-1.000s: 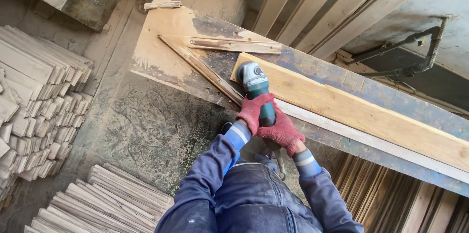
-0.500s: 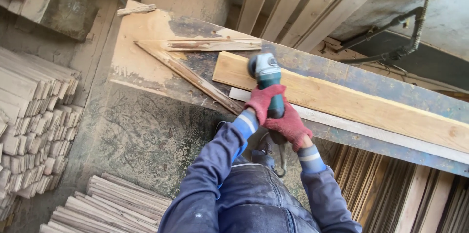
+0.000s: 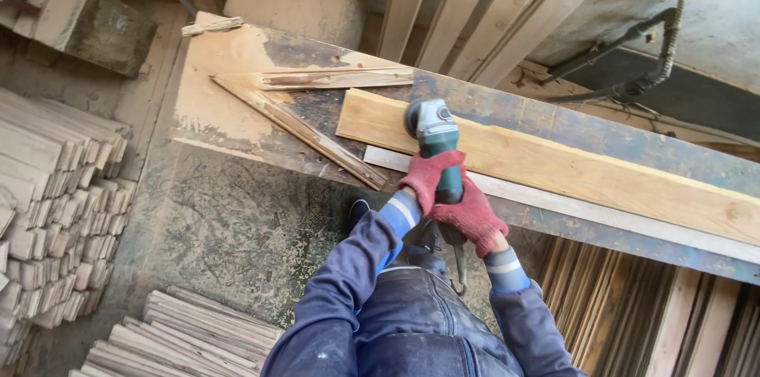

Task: Using an angle grinder to sand or smooth the surface of a wooden plank on a workbench.

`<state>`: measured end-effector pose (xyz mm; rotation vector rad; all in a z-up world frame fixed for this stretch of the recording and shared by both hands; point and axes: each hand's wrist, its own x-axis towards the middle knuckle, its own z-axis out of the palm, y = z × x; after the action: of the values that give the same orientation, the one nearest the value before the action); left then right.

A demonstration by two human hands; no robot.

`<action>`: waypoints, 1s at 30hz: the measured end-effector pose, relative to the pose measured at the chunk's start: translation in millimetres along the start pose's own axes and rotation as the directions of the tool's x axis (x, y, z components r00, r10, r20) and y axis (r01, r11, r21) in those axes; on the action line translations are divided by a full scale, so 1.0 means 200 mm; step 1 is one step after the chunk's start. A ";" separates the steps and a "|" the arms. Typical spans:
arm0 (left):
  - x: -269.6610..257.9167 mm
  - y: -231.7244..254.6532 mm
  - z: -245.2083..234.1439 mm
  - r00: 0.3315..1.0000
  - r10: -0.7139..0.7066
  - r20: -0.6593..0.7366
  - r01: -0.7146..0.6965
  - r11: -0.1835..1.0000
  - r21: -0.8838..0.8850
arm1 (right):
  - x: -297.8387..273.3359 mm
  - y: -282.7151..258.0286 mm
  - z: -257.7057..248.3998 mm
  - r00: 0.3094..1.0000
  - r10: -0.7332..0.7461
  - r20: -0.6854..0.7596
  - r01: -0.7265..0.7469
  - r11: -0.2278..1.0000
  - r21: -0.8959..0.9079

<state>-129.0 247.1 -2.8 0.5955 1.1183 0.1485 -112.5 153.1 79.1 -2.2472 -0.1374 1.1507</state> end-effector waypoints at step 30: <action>0.22 0.33 -0.38 0.998 0.051 -0.044 -0.056 0.992 -0.117 | 0.16 -0.37 0.33 0.985 -0.131 0.114 0.146 0.980 -0.134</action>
<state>-163.5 349.2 -26.7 0.5191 1.1254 0.2723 -130.4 254.2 69.4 -2.2589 -0.4242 1.2171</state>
